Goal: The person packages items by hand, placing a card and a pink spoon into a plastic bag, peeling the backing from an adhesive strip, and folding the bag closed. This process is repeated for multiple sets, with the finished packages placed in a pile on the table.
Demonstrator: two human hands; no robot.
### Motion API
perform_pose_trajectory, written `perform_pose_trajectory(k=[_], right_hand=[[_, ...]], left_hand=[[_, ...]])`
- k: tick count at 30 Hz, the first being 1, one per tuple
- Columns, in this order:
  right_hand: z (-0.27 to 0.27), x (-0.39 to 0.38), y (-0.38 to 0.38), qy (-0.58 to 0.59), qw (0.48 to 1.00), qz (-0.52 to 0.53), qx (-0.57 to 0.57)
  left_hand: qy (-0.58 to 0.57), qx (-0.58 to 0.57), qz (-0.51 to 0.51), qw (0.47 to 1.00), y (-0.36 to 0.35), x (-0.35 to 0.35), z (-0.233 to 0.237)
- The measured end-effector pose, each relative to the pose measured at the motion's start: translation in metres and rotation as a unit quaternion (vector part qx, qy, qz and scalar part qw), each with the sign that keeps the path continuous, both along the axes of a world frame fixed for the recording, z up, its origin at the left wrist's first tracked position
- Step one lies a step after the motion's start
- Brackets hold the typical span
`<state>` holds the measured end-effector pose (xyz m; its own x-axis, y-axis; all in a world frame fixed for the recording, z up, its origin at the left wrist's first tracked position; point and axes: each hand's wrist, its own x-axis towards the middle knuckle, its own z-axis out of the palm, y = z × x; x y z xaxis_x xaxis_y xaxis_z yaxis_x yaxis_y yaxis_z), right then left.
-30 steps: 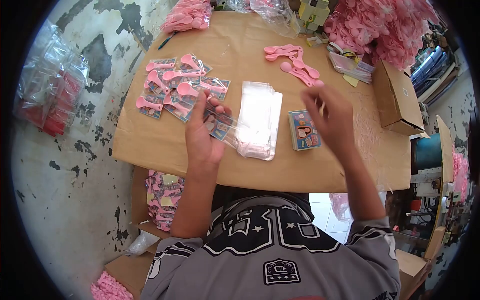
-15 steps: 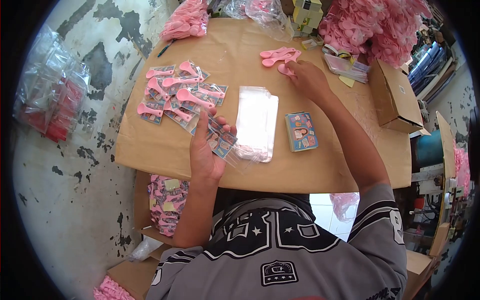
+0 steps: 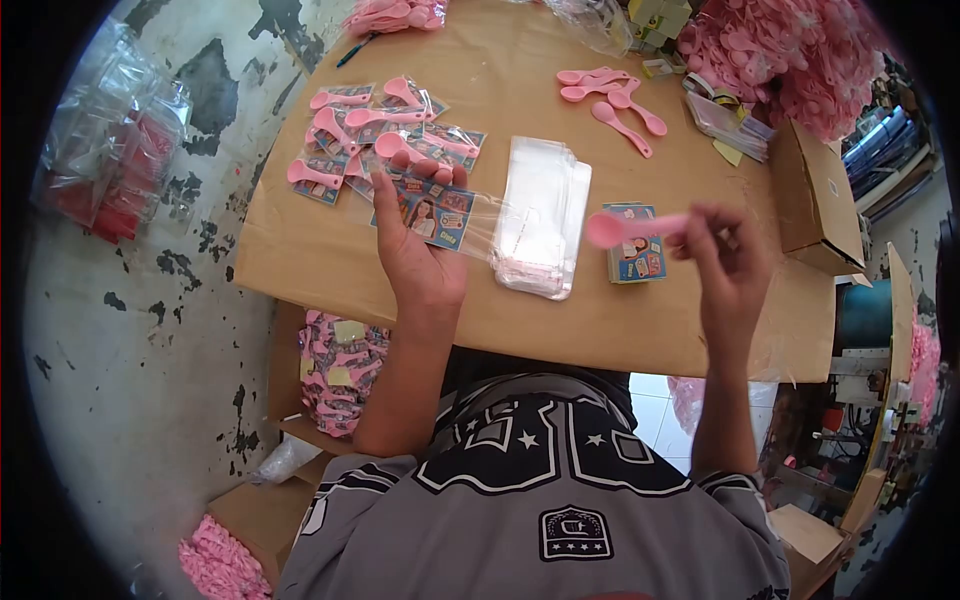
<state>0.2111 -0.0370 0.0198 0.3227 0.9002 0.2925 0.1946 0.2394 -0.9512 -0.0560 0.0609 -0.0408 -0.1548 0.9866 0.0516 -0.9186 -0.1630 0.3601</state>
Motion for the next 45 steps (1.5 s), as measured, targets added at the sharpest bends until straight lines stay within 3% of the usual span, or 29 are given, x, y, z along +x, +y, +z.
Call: perform_pose_trajectory(k=[7, 12, 15, 19, 22, 26, 28, 32, 35, 36, 40, 43, 45], right_hand=[[-0.045, -0.050, -0.022, 0.201, 0.978, 0.020, -0.045], [-0.048, -0.073, -0.027, 0.272, 0.956, 0.094, -0.065], [-0.046, -0.078, -0.033, 0.246, 0.958, 0.124, -0.073], [-0.061, -0.078, -0.029, 0.137, 0.984, 0.110, -0.044], [-0.063, -0.082, -0.029, 0.142, 0.984, 0.103, -0.040], [-0.060, -0.084, -0.034, -0.019, 0.997, 0.054, 0.052], [-0.046, -0.090, -0.039, -0.093, 0.989, 0.007, 0.116], [-0.042, -0.067, -0.046, -0.338, 0.916, 0.060, 0.207], [-0.037, -0.048, -0.051, -0.309, 0.930, 0.099, 0.174], [-0.035, -0.047, -0.053, -0.265, 0.953, 0.067, 0.131], [-0.029, -0.050, -0.033, -0.411, 0.899, 0.011, 0.150], [-0.021, -0.063, -0.017, -0.448, 0.868, 0.064, 0.204], [-0.022, -0.063, -0.008, -0.399, 0.889, 0.067, 0.216]], left_hand=[[0.015, 0.036, -0.040, 0.998, -0.011, 0.019, 0.005], [0.037, 0.022, -0.082, 0.996, -0.025, 0.033, 0.007], [0.038, -0.002, -0.123, 0.992, -0.034, 0.039, 0.008], [0.003, -0.015, -0.217, 0.976, -0.049, 0.046, 0.010], [0.021, -0.007, -0.268, 0.963, -0.057, 0.048, 0.012], [0.033, -0.009, -0.302, 0.953, -0.059, 0.040, 0.007], [0.047, -0.017, -0.315, 0.948, -0.060, 0.036, 0.011], [0.064, -0.038, -0.296, 0.952, -0.054, 0.025, 0.015], [0.059, -0.028, -0.301, 0.951, -0.046, 0.013, 0.019], [0.061, -0.025, -0.304, 0.950, -0.044, 0.010, 0.019], [0.066, -0.032, -0.349, 0.934, -0.046, 0.018, 0.018], [0.066, -0.021, -0.423, 0.904, -0.048, 0.030, 0.011], [0.070, -0.036, -0.428, 0.901, -0.051, 0.036, 0.014]])
